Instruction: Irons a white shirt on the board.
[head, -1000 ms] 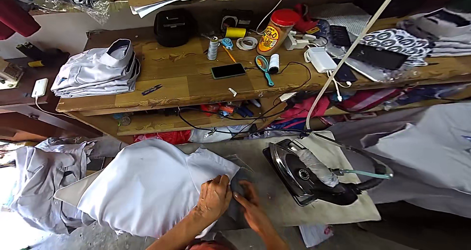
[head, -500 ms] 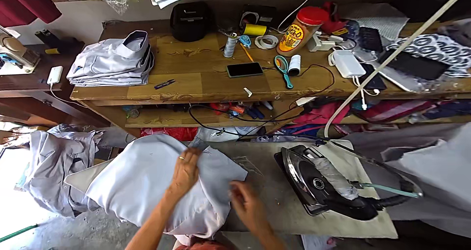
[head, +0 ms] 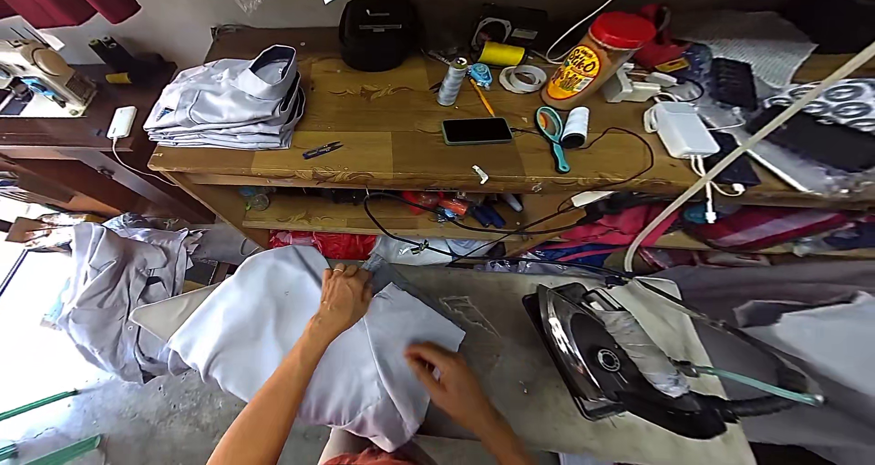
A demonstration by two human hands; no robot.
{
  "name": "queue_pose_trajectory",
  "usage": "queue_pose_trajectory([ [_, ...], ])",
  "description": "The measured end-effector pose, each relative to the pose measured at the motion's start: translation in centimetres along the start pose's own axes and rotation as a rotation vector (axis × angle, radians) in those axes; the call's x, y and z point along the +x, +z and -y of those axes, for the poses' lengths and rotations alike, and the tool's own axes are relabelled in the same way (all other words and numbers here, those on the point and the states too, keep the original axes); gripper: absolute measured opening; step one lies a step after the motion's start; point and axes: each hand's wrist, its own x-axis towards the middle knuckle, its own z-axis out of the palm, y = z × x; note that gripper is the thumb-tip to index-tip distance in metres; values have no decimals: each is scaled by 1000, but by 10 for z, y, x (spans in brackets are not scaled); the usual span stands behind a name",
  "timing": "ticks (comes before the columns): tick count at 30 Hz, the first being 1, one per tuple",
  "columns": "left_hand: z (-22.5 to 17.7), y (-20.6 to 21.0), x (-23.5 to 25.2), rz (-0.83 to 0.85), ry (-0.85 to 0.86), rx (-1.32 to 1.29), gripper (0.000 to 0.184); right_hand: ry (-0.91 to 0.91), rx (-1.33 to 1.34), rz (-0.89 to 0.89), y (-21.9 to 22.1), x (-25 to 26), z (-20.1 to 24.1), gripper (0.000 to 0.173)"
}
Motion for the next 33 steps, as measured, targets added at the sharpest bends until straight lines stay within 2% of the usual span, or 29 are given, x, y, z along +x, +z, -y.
queue_pose_trajectory([
  [2,-12,1,20,195,-74,-149,49,-41,-58,-146,-5,21,-6,21],
  [3,-16,3,28,252,-110,-196,49,-50,-87,-180,-6,27,-12,22],
  [5,-18,11,37,217,-171,-263,39,-43,-177,-228,-4,27,-32,23],
  [8,-14,26,40,89,-221,-198,34,0,-266,-271,-1,15,-55,24],
  [10,-12,29,43,97,-210,-195,34,-41,-337,-262,-3,25,-40,22],
  [13,-9,25,47,134,-178,-220,33,-203,-315,-213,5,64,-10,24],
  [16,8,18,50,99,-73,-298,32,-297,-293,-142,31,87,-27,33],
  [19,38,3,37,125,74,-139,39,-293,-479,-58,44,85,-49,42],
  [21,42,-13,7,213,-8,28,44,-271,-582,2,46,83,-48,49],
  [24,27,-26,-42,275,-194,77,46,-240,-691,62,47,85,-44,61],
  [26,18,-3,-62,178,-251,56,42,-227,-729,80,48,85,-44,64],
  [28,18,33,-69,1,-258,34,36,-251,-748,63,50,84,-45,65],
  [29,20,47,-68,-140,-206,56,30,-260,-756,59,49,84,-45,65],
  [31,23,58,-64,-398,27,99,24,-256,-759,67,48,85,-45,65],
  [33,25,56,-66,-399,265,64,31,-245,-740,86,49,83,-44,65],
])
